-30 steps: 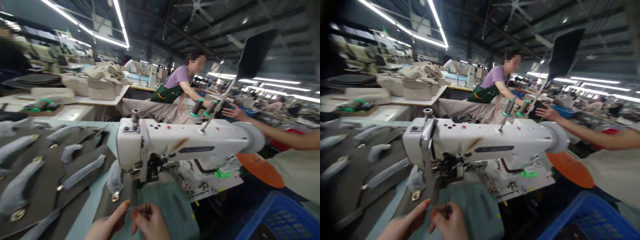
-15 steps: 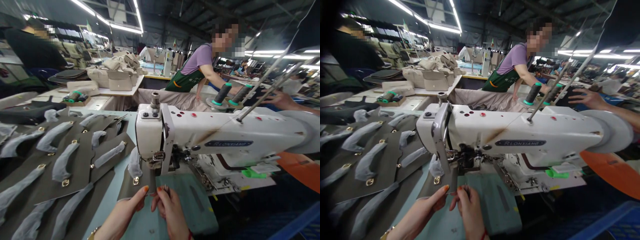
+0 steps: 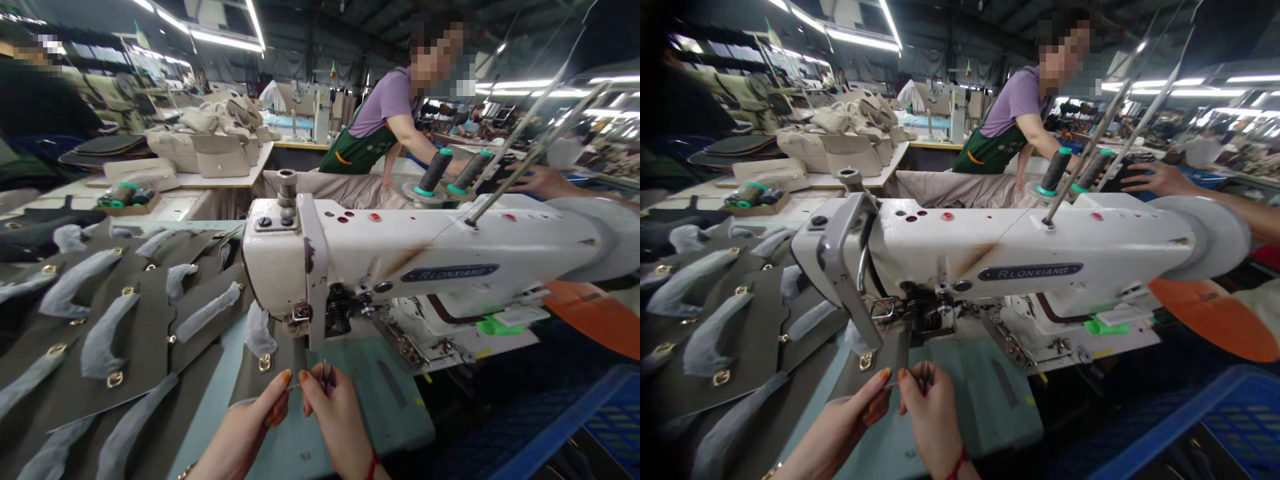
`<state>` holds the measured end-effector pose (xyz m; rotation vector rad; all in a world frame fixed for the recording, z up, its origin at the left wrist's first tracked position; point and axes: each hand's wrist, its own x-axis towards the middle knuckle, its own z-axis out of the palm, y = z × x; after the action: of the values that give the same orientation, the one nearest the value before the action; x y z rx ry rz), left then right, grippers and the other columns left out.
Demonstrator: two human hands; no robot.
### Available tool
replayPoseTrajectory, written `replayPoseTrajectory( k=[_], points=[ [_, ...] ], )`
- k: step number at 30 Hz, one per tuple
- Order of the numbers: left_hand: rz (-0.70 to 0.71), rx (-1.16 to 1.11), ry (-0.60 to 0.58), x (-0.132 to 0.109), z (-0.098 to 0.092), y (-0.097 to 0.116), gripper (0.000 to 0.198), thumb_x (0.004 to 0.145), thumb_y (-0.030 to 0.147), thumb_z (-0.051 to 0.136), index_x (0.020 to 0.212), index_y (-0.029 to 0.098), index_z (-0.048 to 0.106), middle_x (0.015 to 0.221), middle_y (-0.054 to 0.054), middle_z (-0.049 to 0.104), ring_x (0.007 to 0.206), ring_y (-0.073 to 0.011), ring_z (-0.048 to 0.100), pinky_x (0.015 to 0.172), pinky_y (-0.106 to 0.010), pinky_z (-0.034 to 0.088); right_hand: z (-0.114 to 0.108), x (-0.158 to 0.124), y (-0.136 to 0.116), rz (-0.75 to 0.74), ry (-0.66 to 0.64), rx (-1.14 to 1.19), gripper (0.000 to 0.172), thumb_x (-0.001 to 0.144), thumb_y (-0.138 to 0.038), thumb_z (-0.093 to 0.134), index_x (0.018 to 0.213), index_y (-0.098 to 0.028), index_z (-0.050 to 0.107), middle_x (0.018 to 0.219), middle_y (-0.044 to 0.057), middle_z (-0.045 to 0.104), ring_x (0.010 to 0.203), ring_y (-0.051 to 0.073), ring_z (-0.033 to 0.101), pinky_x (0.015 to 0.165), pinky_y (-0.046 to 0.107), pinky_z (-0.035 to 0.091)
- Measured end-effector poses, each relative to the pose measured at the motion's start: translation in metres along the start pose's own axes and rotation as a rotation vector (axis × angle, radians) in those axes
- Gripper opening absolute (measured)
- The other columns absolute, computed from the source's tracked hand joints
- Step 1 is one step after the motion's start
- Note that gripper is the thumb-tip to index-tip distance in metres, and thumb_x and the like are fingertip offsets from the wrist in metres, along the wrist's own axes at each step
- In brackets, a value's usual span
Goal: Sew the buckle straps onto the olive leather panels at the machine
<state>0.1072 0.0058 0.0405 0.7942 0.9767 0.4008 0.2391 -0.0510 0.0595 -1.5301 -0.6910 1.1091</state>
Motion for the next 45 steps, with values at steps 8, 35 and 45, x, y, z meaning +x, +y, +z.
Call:
replayPoseTrajectory(
  k=[8, 35, 45],
  points=[
    [0.036, 0.036, 0.041, 0.005, 0.000, 0.005, 0.046, 0.076, 0.057, 0.061, 0.054, 0.018, 0.049, 0.057, 0.004, 0.039, 0.063, -0.0132, 0.029, 0.064, -0.031, 0.026, 0.002, 0.008, 0.000, -0.021, 0.009, 0.001, 0.032, 0.081, -0.042, 0.056, 0.063, -0.017, 0.047, 0.051, -0.004, 0.046, 0.049, 0.008, 0.041, 0.053, 0.021, 0.033],
    [0.209, 0.161, 0.119, 0.041, -0.010, 0.042, 0.037, 0.071, 0.051, 0.069, 0.073, 0.015, 0.063, 0.065, 0.001, 0.051, 0.063, -0.0129, 0.040, 0.059, -0.027, 0.035, 0.010, 0.028, -0.003, -0.021, 0.067, 0.015, 0.033, 0.084, -0.045, 0.056, 0.073, -0.014, 0.061, 0.054, -0.004, 0.052, 0.053, 0.009, 0.047, 0.059, 0.022, 0.036],
    [0.279, 0.247, 0.162, 0.043, -0.008, 0.048, 0.046, 0.066, 0.054, 0.068, 0.048, 0.019, 0.046, 0.051, 0.005, 0.040, 0.053, -0.0104, 0.035, 0.053, -0.026, 0.030, 0.010, 0.027, 0.052, 0.077, 0.018, -0.063, 0.023, 0.083, -0.031, 0.052, 0.070, -0.015, 0.062, 0.052, -0.002, 0.057, 0.062, 0.013, 0.056, 0.074, 0.024, 0.040]
  ],
)
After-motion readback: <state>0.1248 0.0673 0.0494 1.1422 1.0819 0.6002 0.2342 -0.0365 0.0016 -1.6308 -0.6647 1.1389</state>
